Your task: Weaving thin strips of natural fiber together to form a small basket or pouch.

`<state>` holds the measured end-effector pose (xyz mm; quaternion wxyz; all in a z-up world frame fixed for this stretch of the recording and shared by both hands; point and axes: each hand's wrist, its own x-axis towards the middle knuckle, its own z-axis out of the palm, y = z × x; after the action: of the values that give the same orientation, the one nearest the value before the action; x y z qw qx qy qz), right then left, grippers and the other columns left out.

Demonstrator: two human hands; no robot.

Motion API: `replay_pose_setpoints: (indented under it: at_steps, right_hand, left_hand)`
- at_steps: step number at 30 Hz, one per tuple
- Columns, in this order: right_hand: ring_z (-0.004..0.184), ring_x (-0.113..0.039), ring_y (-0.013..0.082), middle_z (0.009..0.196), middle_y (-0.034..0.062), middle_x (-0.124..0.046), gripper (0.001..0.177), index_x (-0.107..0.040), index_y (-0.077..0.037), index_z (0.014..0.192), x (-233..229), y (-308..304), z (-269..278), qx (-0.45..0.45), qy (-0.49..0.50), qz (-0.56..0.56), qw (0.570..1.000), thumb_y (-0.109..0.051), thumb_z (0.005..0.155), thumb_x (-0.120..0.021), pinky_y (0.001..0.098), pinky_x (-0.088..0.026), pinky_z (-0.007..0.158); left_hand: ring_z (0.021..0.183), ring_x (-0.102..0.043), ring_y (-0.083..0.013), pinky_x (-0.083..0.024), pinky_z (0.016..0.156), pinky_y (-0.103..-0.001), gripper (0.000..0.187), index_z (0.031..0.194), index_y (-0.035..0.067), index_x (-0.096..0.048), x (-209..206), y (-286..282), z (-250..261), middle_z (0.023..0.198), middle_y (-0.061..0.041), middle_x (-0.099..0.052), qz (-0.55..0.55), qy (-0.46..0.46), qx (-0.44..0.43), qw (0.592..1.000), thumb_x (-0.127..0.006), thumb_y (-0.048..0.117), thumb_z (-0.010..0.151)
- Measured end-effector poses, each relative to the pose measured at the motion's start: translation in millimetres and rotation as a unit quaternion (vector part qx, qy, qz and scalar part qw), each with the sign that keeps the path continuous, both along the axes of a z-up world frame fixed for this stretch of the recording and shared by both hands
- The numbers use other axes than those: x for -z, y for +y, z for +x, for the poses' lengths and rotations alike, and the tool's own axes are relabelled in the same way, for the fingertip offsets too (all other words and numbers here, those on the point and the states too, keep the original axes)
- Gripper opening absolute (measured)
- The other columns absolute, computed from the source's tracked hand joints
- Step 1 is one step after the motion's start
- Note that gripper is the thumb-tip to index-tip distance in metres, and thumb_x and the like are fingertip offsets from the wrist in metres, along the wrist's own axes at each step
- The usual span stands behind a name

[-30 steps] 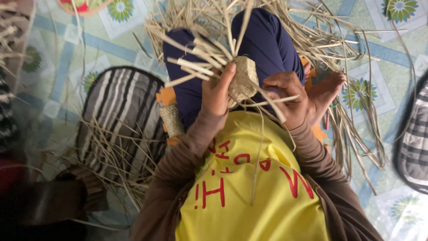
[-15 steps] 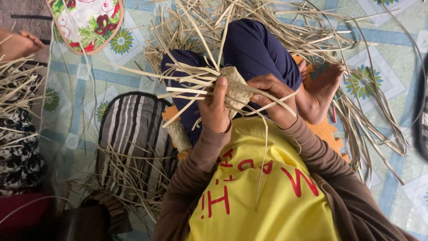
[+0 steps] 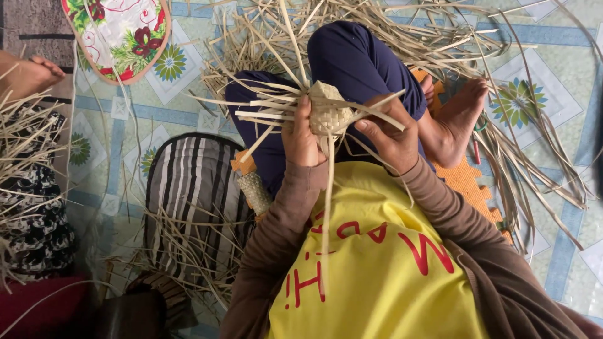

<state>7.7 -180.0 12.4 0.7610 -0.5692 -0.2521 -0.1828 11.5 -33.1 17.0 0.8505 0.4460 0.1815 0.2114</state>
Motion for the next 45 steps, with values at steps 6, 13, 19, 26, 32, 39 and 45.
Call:
replay_pose_setpoints:
  at_steps: [6,13,19,26,32,39,45]
  right_hand:
    - [0.086,-0.069,0.0251,0.091,0.0160,-0.064,0.012,-0.074,0.006,0.096,-9,-1,-2,-0.003,0.000,-0.023,1.000,0.004,0.088,-0.083,0.0370,-0.054,0.083]
    - [0.074,-0.071,0.0259,0.079,0.0136,-0.068,0.012,-0.080,0.002,0.090,-11,2,-15,0.016,0.016,-0.092,0.995,0.000,0.083,-0.089,0.0352,-0.055,0.071]
    - [0.063,-0.063,0.0253,0.074,0.0115,-0.065,0.016,-0.080,0.000,0.094,-22,-2,-19,0.115,-0.012,-0.194,0.974,-0.006,0.086,-0.092,0.0318,-0.048,0.066]
    - [0.063,-0.062,0.0255,0.072,0.0089,-0.065,0.016,-0.080,-0.003,0.099,-25,-3,-16,0.169,-0.012,-0.216,0.962,-0.013,0.091,-0.088,0.0339,-0.047,0.066]
    - [0.062,-0.061,0.0147,0.065,0.0064,-0.066,0.012,-0.077,-0.003,0.093,-13,-3,-16,0.110,0.095,-0.147,0.978,-0.011,0.092,-0.086,0.0279,-0.048,0.063]
    - [0.069,-0.058,0.0067,0.066,0.0045,-0.065,0.013,-0.075,-0.002,0.091,-11,-3,-17,0.072,0.179,-0.075,0.978,-0.009,0.092,-0.085,0.0242,-0.048,0.065]
    - [0.067,-0.061,0.0111,0.066,0.0076,-0.067,0.006,-0.075,0.000,0.093,-21,-5,-19,0.083,0.107,-0.094,0.986,-0.001,0.094,-0.081,0.0286,-0.052,0.066]
  left_hand:
    - [0.084,-0.076,-0.0321,-0.065,0.071,-0.048,0.030,0.110,-0.004,-0.077,36,16,17,0.096,-0.026,-0.075,-0.047,0.026,0.003,0.999,-0.082,0.019,0.091]
    - [0.081,-0.076,-0.0291,-0.064,0.069,-0.046,0.033,0.109,-0.005,-0.076,29,7,13,0.099,-0.025,-0.075,-0.051,0.040,0.009,0.998,-0.079,0.023,0.093]
    - [0.078,-0.075,-0.0323,-0.063,0.059,-0.050,0.036,0.100,-0.005,-0.074,13,-6,14,0.092,-0.023,-0.075,-0.084,0.026,-0.001,0.996,-0.082,0.029,0.090]
    - [0.069,-0.076,-0.0329,-0.064,0.054,-0.049,0.034,0.090,-0.005,-0.075,0,-12,18,0.085,-0.024,-0.075,-0.071,0.010,-0.018,0.997,-0.080,0.029,0.091]
    - [0.110,-0.061,-0.0197,-0.051,0.094,-0.034,0.049,0.129,0.003,-0.065,-7,-12,6,0.125,-0.010,-0.066,-0.090,-0.084,0.145,0.982,-0.062,0.044,0.102]
    - [0.052,-0.040,-0.0105,-0.035,0.051,-0.024,0.060,0.080,0.011,-0.047,11,2,-8,0.060,-0.001,-0.048,0.004,-0.114,0.247,0.962,-0.042,0.069,0.097]
    - [0.084,-0.060,-0.0095,-0.050,0.075,-0.020,0.056,0.136,0.000,-0.056,-34,-1,-22,0.109,-0.005,-0.070,0.042,-0.190,0.338,0.921,-0.081,0.002,0.087]
